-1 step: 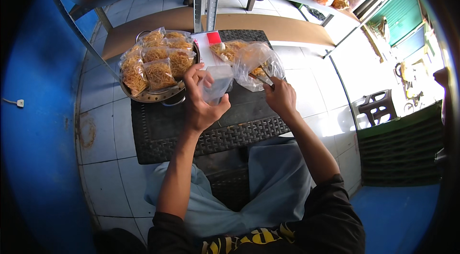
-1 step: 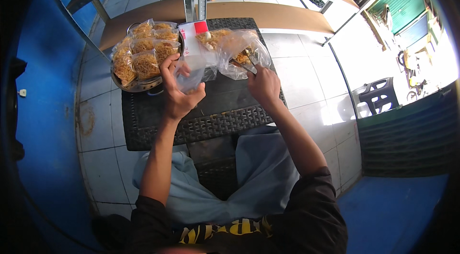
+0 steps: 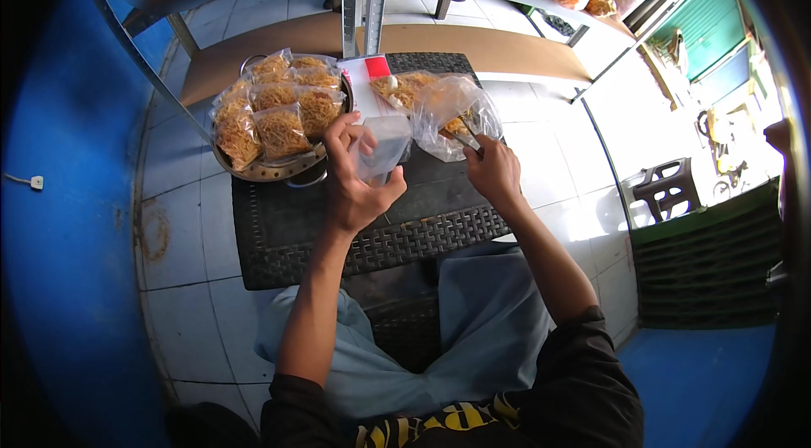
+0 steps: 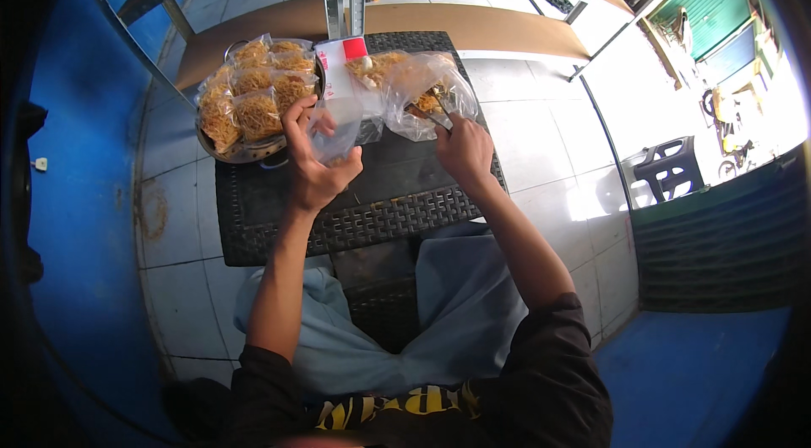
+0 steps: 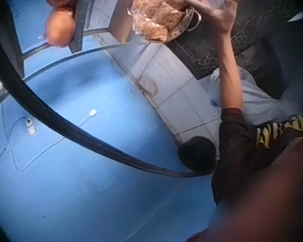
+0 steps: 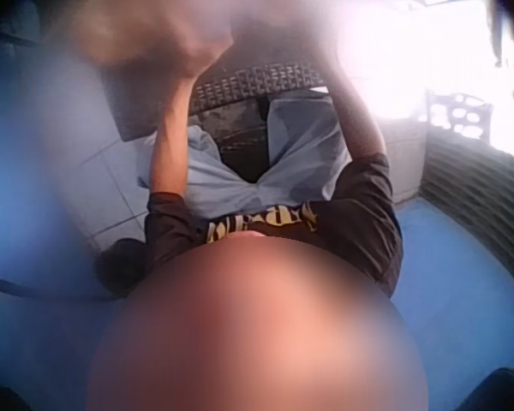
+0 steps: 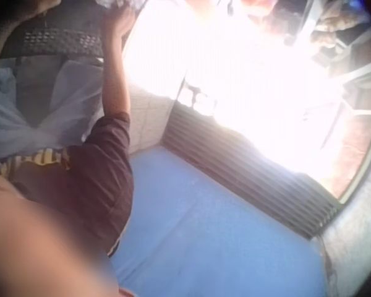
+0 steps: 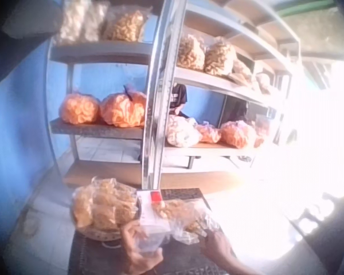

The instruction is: The person scoops crispy snack pieces from a large open bag into small clear plastic bags using a metal scoop. They hold each small bag open with one hand, fill it, then place the filled bag into a metal colander on the floor. The process repeats for multiple small bags.

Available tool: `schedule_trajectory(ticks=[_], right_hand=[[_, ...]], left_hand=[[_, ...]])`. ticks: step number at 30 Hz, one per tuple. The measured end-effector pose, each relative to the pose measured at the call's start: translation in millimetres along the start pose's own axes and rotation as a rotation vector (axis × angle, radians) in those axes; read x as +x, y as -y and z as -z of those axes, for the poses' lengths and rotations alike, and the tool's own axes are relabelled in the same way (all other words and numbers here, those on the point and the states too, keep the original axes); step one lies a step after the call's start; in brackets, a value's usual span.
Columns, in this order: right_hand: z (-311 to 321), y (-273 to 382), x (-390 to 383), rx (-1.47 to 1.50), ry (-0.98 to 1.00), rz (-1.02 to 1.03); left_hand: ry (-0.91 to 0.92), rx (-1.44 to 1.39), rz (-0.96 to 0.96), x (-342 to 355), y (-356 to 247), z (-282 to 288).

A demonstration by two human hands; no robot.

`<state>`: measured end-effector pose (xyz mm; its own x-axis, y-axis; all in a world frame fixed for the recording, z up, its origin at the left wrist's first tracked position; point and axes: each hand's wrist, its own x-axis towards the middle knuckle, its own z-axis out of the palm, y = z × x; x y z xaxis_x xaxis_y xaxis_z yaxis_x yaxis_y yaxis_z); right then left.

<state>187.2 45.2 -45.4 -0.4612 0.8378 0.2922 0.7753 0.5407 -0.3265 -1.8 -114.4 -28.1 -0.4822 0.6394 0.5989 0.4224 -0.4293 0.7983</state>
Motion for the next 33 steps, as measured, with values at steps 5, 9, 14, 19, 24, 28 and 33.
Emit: schedule_trajectory(ticks=[5,9,14,19,24,28,33], right_hand=[[-19.8,-5.4,2.0,0.056,-0.087,-0.01],[-13.3,-4.7,-2.2,0.072,-0.048,-0.08],[18.5,2.7,-2.4,0.108,0.011,-0.148],[55.6,-1.2,4.9,0.114,0.14,-0.157],[64.3,-16.2,16.3,0.301,0.202,-0.222],[69.0,-23.1,18.9,0.493,0.311,-0.354],[90.9,-20.4,9.3,0.681,0.402,-0.444]], left_hand=[[-0.003,0.018,0.009,0.3,1.5,-0.5],[-0.004,0.022,-0.006,0.9,3.2,-0.3],[0.018,0.057,-0.018,1.7,0.1,1.6],[0.025,0.043,-0.009,1.4,-2.5,0.6],[0.024,0.003,0.006,-0.8,-1.7,-3.5],[0.023,0.013,0.007,-0.8,-1.6,-2.6],[0.045,0.094,-0.046,-0.2,-3.0,-0.1]])
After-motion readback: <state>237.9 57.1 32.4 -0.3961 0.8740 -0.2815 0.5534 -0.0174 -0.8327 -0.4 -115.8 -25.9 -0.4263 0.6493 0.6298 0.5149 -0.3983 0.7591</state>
